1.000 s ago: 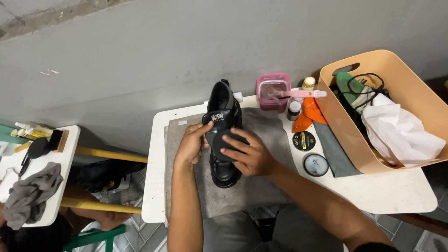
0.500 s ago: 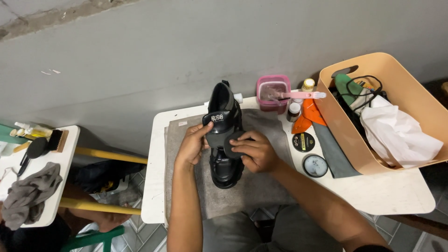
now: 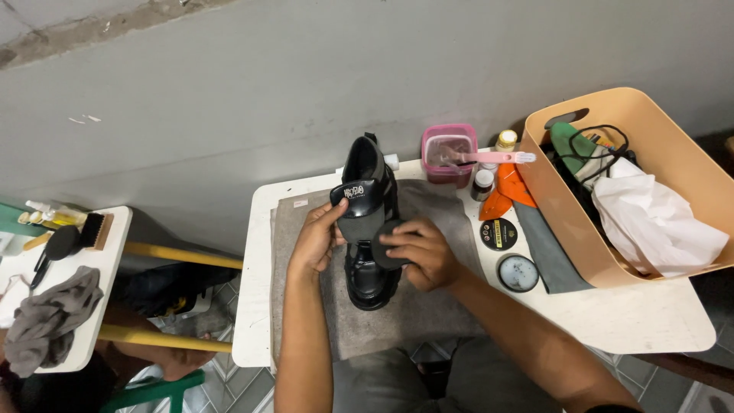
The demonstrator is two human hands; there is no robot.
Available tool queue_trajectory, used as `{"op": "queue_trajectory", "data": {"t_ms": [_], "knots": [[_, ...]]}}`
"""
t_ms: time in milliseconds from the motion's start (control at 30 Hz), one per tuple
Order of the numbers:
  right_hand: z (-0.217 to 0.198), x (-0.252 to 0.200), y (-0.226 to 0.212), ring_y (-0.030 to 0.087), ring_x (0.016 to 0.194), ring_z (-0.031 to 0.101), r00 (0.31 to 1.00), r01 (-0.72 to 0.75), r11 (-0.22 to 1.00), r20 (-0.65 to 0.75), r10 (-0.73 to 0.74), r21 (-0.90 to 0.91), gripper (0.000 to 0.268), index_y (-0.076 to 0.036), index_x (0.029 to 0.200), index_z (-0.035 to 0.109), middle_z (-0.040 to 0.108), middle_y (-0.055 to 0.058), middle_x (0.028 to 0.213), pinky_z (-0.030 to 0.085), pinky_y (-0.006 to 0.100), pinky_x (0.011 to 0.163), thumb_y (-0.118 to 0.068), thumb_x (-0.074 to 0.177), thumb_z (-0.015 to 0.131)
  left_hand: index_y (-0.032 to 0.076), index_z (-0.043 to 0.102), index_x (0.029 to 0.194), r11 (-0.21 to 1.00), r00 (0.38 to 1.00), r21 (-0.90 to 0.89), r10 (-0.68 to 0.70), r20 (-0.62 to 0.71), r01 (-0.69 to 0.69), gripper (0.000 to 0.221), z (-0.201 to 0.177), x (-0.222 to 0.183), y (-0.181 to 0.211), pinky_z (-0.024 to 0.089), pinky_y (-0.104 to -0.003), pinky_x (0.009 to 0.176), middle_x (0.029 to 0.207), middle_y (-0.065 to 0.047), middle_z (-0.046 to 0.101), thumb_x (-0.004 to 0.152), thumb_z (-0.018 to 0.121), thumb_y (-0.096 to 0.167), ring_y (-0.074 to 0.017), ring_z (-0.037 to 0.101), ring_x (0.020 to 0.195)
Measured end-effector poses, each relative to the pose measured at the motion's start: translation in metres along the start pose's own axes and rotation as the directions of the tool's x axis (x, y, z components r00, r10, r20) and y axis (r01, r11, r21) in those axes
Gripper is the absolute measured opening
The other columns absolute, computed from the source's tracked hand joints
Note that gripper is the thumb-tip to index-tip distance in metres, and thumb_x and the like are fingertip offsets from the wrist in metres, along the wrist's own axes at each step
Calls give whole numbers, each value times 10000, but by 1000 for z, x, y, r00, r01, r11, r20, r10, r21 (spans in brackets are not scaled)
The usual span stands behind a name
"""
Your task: Polishing a black leather boot using a sponge applicator and shoe polish at a workstation.
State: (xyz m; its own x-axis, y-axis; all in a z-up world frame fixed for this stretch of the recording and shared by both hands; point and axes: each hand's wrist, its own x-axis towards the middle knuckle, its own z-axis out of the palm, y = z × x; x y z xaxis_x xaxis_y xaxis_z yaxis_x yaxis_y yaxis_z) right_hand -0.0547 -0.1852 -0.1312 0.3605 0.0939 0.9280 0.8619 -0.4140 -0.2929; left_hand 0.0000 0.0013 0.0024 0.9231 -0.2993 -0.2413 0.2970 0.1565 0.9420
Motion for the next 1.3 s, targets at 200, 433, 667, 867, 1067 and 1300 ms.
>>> {"op": "queue_trajectory", "data": {"t_ms": [200,433,667,867,1067,1300], "knots": [[0,14,-7,359,1127,651,993,-103,994,53,102,24,298,-58,979,770,753,139,1245,503,463,964,-172,946,496,106,663,817,1000,1000,-6,-8,1,8,239,0,0,0,518,-197,444,503,51,471,944,726,299,-24,512,373],[-1,11,-6,360,1039,689,992,-122,985,0,123,122,319,-41,966,762,789,144,1102,543,456,896,-217,960,496,107,670,811,1000,1000,8,-16,-16,16,255,-4,4,-8,537,-205,459,509,40,511,925,744,322,-50,568,394],[4,26,-17,452,1176,641,991,-117,990,68,112,75,299,6,1138,710,692,235,1293,514,555,974,-182,934,599,97,689,846,1000,999,6,-4,-43,4,255,-13,14,-24,576,-247,502,526,32,538,924,752,332,-69,612,419],[2,33,-24,361,1023,719,996,-80,997,43,79,19,211,-29,1029,772,763,161,1138,590,455,877,-138,853,810,76,712,890,1000,999,2,1,-33,-1,248,-17,19,-29,588,-254,509,549,15,584,928,745,319,-90,656,451],[11,2,-7,318,824,758,998,-57,992,11,56,113,216,-38,996,787,796,134,937,632,415,707,-225,888,782,76,715,913,1000,999,-16,10,-31,-10,241,-20,21,-35,585,-252,508,557,5,581,945,729,315,-81,638,450],[8,4,4,360,867,760,899,-413,905,-206,387,-101,291,-27,1126,751,776,179,949,619,457,742,25,840,741,62,744,946,999,999,14,33,-25,-33,256,-27,25,-43,605,-276,547,571,-17,619,947,725,317,-111,679,494]]}}
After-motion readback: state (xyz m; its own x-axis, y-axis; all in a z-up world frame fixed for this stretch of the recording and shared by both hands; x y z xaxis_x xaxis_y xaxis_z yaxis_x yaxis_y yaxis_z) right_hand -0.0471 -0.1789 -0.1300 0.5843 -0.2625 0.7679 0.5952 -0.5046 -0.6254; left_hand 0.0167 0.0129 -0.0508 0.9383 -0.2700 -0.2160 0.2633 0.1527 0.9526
